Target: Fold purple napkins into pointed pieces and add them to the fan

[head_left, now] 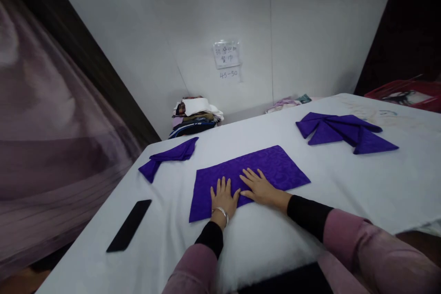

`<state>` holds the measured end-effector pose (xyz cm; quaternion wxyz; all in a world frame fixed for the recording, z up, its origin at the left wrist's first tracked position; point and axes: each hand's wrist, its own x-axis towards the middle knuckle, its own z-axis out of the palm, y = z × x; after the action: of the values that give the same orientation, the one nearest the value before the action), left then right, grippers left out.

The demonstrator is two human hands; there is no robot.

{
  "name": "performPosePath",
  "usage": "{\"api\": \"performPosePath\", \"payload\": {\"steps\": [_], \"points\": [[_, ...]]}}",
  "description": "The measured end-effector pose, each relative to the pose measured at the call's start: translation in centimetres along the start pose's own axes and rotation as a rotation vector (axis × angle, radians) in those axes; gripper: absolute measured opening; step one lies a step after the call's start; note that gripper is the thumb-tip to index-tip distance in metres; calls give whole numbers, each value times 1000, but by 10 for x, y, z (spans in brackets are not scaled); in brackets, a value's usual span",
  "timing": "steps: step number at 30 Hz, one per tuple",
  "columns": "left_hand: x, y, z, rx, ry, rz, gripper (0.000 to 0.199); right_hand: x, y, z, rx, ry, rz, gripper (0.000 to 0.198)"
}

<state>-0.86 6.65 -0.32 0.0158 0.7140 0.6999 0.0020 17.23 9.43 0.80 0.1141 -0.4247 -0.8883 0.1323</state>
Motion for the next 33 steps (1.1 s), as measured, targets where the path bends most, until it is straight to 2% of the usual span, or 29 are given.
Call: {"api": "performPosePath", "payload": {"steps": [4,10,14,16,18,23,28,30,33], "points": [[2,-2,0,-3,10,-4,67,-24,48,-2,-83,31,137,73],[0,-1,-2,-28,5,-3,68,-100,145,-18,-300,101,439,65],[1,-2,-2,-72,-11,-11,68,-126,174,-27,-375,135,573,63],[4,-5,-4,-127,-46,-24,68,-123,173,-31,-357,162,578,63],[9,-11,-8,-198,-89,-54,68,-109,162,-34,-318,181,515,64],[28,-20,-23,-237,-107,-70,65,-43,104,-35,-181,104,287,72],[57,-1,-23,-171,-113,39,60,27,48,-16,-84,-14,32,71],[69,5,-18,-135,-83,81,57,48,38,-5,-81,-44,-5,68],[82,3,-10,-105,-62,89,56,67,40,7,-95,-57,-4,67]]}}
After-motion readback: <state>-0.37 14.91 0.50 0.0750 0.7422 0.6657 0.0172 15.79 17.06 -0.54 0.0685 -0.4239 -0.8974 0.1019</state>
